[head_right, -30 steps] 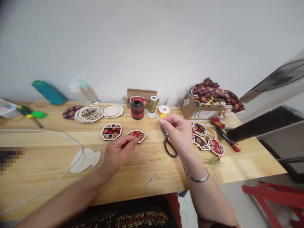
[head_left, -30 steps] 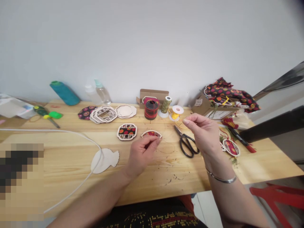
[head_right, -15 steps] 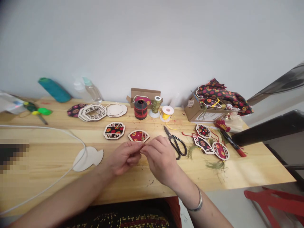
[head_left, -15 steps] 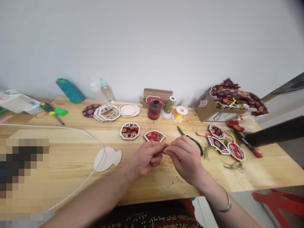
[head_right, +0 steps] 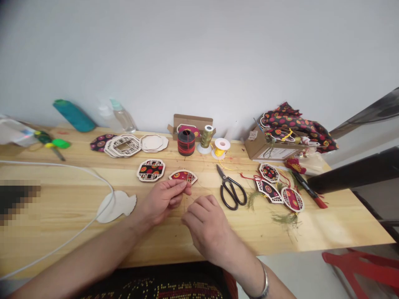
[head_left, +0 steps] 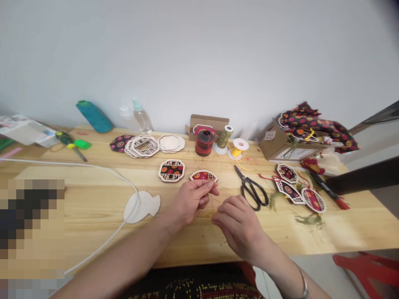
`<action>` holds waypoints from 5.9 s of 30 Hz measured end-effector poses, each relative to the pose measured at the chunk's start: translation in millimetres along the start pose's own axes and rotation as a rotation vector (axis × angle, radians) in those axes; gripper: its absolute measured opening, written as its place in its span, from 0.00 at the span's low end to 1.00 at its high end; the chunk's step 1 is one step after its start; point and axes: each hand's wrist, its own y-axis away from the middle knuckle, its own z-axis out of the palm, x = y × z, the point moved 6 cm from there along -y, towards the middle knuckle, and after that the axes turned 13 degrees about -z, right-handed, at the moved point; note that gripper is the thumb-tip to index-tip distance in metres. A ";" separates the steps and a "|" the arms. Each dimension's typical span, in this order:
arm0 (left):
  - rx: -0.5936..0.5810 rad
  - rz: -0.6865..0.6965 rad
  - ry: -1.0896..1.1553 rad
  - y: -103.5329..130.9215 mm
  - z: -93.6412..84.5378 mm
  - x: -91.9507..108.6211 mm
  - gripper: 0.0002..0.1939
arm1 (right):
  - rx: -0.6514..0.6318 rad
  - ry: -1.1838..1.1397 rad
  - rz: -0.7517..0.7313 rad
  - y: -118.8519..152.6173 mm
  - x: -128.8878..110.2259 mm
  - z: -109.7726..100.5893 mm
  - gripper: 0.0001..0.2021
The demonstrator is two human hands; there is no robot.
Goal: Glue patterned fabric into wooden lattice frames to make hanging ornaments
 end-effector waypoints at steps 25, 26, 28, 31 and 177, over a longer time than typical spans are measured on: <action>0.037 0.056 -0.064 -1.1 -4.1 -0.4 0.14 | -0.249 -0.169 0.022 9.4 -16.0 21.0 0.06; 0.038 0.057 -0.064 -0.7 -4.0 0.0 0.14 | -0.257 -0.172 0.022 9.3 -16.2 21.5 0.06; 0.038 0.060 -0.061 0.0 -3.7 0.8 0.14 | -0.275 -0.175 0.021 9.2 -16.7 23.0 0.06; 0.036 0.062 -0.061 0.0 -3.6 1.4 0.13 | -0.300 -0.170 0.013 9.2 -18.1 24.9 0.06; 0.096 0.156 -0.336 7.9 -1.7 5.9 0.15 | -0.059 -0.842 0.819 41.2 32.8 0.2 0.06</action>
